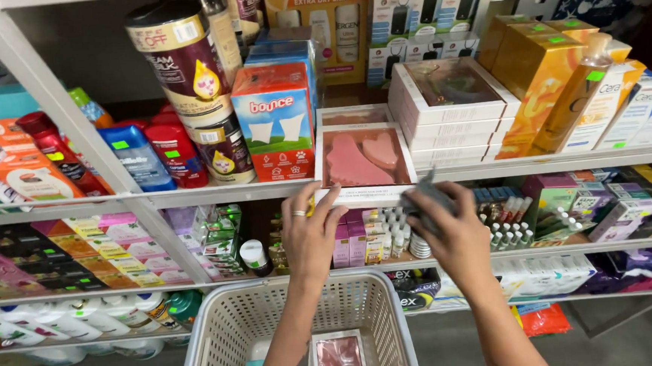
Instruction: The person wipes the exterior of several white boxes with a gray cloth while holding them over a shopping basket. After wiping each box, the person places it onto a shelf among other products.
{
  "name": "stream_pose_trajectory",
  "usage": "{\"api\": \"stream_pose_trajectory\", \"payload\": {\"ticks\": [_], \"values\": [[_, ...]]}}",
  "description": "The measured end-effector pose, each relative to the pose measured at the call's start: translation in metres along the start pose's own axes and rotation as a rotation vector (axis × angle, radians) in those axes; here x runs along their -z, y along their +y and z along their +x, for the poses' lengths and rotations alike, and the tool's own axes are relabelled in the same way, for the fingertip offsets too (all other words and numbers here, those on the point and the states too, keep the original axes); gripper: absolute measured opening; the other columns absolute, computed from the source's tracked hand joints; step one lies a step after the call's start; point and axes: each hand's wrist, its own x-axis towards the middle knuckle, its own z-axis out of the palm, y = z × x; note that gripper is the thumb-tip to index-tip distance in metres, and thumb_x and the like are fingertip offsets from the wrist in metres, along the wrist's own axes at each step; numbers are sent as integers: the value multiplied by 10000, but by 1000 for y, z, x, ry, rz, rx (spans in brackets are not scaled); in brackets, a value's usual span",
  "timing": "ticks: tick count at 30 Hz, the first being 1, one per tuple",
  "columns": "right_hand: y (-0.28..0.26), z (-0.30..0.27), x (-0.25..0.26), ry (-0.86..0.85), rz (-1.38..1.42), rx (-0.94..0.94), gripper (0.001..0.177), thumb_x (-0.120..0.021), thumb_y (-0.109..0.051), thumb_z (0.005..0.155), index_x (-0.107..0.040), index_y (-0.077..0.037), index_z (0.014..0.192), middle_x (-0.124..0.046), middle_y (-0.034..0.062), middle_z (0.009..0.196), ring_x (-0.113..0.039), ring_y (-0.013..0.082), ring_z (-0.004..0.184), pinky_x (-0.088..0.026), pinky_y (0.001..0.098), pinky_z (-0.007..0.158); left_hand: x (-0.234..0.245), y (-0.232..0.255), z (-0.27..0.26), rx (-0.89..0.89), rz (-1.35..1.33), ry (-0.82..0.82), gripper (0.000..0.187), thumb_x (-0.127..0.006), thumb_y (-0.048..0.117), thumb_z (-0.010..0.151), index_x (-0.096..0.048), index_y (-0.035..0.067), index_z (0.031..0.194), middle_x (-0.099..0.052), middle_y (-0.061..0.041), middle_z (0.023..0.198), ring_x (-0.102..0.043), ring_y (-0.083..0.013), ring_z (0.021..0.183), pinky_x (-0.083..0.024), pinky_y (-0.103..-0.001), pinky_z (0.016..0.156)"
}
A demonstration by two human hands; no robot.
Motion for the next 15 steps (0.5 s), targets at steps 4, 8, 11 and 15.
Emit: {"api": "stream_pose_trajectory", "payload": {"ticks": [4,8,11,15], "values": [[5,16,-14,185,-302,271,349,-700,-399,936,-672,-465,1278,-589,-6,1250,-705,212,1039,-601,345,757,26,26,30,-148,201,-211,323,-749,246,883,-723,289,1201,-623,26,1259,-551,-197,1216,-454,-401,1028],[11,32,-26,308,-459,421,303,-671,-338,937,-675,-404,1233,-633,-13,1136,-666,163,897,-569,262,669,14,25,39,-348,324,-197,313,-722,93,893,-694,165,1196,-658,-36,1089,-609,-195,1117,-443,-428,1056],[24,38,-43,345,-452,480,266,-686,-304,909,-690,-347,1172,-646,14,1106,-662,183,863,-566,268,649,-1,15,40,-452,315,-34,191,-731,69,889,-733,108,1077,-668,-46,956,-651,-192,1004,-459,-442,1050],[19,46,-49,452,-483,515,144,-687,-272,937,-691,-306,1077,-660,36,1068,-655,190,815,-549,234,646,-3,13,49,-431,277,-24,135,-726,69,897,-749,119,1020,-684,-26,915,-652,-176,950,-470,-410,994]]}}
